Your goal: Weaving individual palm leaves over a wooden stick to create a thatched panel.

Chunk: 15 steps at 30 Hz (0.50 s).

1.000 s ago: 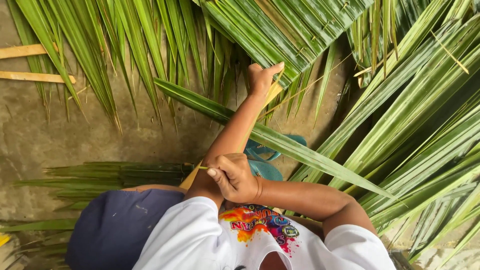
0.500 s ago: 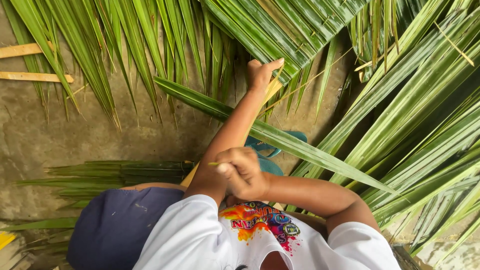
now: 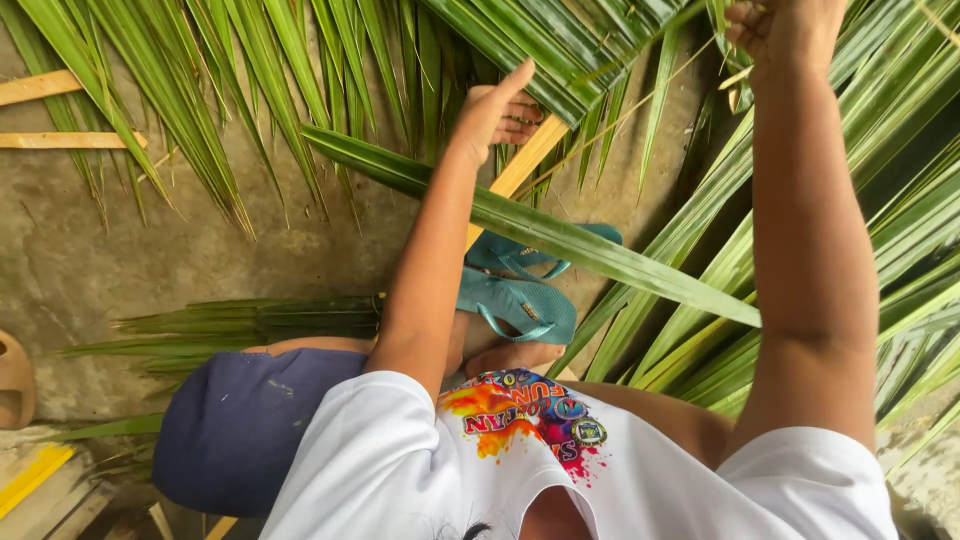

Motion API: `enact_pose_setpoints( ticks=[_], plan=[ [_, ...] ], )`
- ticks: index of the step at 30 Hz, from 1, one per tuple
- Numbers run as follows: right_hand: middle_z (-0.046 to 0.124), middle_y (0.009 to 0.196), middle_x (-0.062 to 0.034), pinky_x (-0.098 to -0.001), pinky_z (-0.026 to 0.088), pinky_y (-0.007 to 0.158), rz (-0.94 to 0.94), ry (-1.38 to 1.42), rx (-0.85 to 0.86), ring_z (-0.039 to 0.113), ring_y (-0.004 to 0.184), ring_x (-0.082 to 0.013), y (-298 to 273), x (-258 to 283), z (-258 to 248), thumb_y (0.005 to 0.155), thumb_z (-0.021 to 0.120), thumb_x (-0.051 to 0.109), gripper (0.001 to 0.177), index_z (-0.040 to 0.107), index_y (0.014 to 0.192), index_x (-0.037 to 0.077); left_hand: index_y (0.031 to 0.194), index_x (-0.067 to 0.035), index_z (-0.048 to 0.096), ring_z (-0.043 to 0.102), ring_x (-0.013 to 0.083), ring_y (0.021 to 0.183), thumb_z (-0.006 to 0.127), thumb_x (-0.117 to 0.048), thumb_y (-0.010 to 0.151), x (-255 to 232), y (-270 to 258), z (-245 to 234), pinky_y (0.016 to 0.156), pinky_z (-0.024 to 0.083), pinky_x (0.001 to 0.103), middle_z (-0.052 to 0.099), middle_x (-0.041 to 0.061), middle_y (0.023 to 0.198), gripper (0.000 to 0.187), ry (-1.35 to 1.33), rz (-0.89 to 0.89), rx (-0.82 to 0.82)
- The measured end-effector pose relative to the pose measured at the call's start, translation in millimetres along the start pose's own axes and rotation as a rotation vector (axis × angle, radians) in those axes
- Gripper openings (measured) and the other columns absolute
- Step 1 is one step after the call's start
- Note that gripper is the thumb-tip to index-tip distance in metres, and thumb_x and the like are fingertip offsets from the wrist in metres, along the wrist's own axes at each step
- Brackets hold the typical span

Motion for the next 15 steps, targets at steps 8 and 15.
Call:
enact_pose_setpoints(
  ticks=[8,15],
  plan=[
    [0.068,0.099,-0.0104,-0.0324,0.061,0.077,-0.535,-1.046,0.443,0.067,0.084,-0.0214,-169.7,-70.0,-2.6,0.101,0.064,0.010,0.011,0.066,0.108,0.001,0.086,0.003,0.076,0.073,0.0158,0.051,0.074,-0.045,0.082,-43.4,-5.0,-38.6,0.047,0.062,0.022,0.077,0.013,0.071,0.049,0.538,0.090,-0.089],
    [0.038,0.158,-0.0190,-0.0506,0.038,0.110,-0.891,-1.403,0.773,0.047,0.137,-0.0390,-253.8,-137.8,26.8,0.077,0.082,0.041,0.099,0.034,0.159,0.012,0.072,-0.012,0.074,0.060,0.0169,0.036,0.066,-0.050,0.086,-93.9,-41.5,-44.7,0.035,0.049,0.033,0.067,0.001,0.050,0.041,0.895,0.794,-0.717]
  ],
)
Point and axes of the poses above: each hand's wrist, its own y-axis towards the middle knuckle, its own z-axis out of the palm, x = y × z, the point moved 2 cm from there along y, towards the middle knuckle
